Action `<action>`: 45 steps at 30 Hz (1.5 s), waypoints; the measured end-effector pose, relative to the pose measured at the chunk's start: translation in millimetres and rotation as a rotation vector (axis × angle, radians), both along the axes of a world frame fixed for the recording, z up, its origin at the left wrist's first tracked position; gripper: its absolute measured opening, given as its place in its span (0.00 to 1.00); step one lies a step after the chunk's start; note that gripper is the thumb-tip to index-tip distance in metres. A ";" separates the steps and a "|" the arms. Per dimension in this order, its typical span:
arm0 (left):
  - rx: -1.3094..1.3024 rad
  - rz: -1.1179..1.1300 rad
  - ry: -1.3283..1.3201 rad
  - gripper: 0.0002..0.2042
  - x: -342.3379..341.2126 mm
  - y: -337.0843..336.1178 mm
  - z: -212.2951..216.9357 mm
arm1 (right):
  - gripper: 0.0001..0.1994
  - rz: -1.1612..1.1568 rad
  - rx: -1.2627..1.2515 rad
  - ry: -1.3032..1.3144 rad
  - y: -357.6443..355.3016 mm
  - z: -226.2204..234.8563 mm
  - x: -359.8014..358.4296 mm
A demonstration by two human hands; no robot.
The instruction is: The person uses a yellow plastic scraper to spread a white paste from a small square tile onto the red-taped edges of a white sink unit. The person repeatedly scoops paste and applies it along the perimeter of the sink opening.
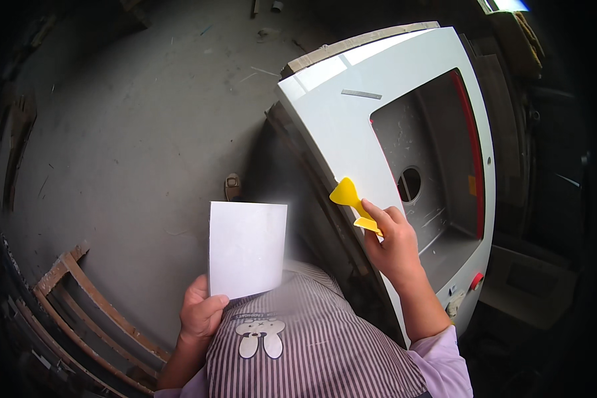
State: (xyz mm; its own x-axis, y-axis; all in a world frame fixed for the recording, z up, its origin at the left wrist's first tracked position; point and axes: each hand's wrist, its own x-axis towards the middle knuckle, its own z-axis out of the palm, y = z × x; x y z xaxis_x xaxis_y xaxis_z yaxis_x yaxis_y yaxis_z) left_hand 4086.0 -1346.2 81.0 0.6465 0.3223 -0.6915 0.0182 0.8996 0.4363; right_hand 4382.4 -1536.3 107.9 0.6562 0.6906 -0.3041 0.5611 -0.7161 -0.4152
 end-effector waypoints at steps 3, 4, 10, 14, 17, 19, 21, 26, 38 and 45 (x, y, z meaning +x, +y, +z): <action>0.004 -0.013 0.003 0.23 -0.4 0.8 -1.7 | 0.27 -0.023 -0.006 -0.045 -5.0 -0.9 1.0; 0.013 -0.024 0.012 0.25 -1.5 0.6 -3.4 | 0.26 -0.042 -0.013 -0.048 -5.5 2.4 0.1; -0.056 -0.027 0.009 0.29 4.5 6.1 -8.0 | 0.23 -0.043 0.246 0.265 8.6 35.6 -23.2; -0.160 -0.021 -0.057 0.32 24.3 11.1 -10.2 | 0.29 0.122 0.280 0.619 42.8 42.1 -53.4; -0.164 -0.017 -0.092 0.34 23.9 19.6 -7.5 | 0.30 0.012 0.283 0.638 33.7 40.2 -50.4; -0.136 0.040 -0.115 0.34 20.4 25.4 -7.6 | 0.22 -0.177 0.196 0.538 25.2 42.2 -36.7; -0.118 0.073 -0.134 0.34 16.7 33.2 -7.1 | 0.18 -0.324 0.178 0.411 13.5 26.8 -29.2; -0.066 0.153 -0.116 0.36 11.8 45.9 -4.9 | 0.09 -0.267 0.191 0.180 0.3 1.5 -24.3; -0.104 0.097 -0.146 0.34 -4.6 47.9 -12.3 | 0.07 -0.326 0.221 0.088 16.0 -18.1 -30.2; -0.086 0.095 -0.161 0.33 -4.0 50.6 -9.5 | 0.07 -0.328 0.154 0.118 24.5 -20.8 -24.7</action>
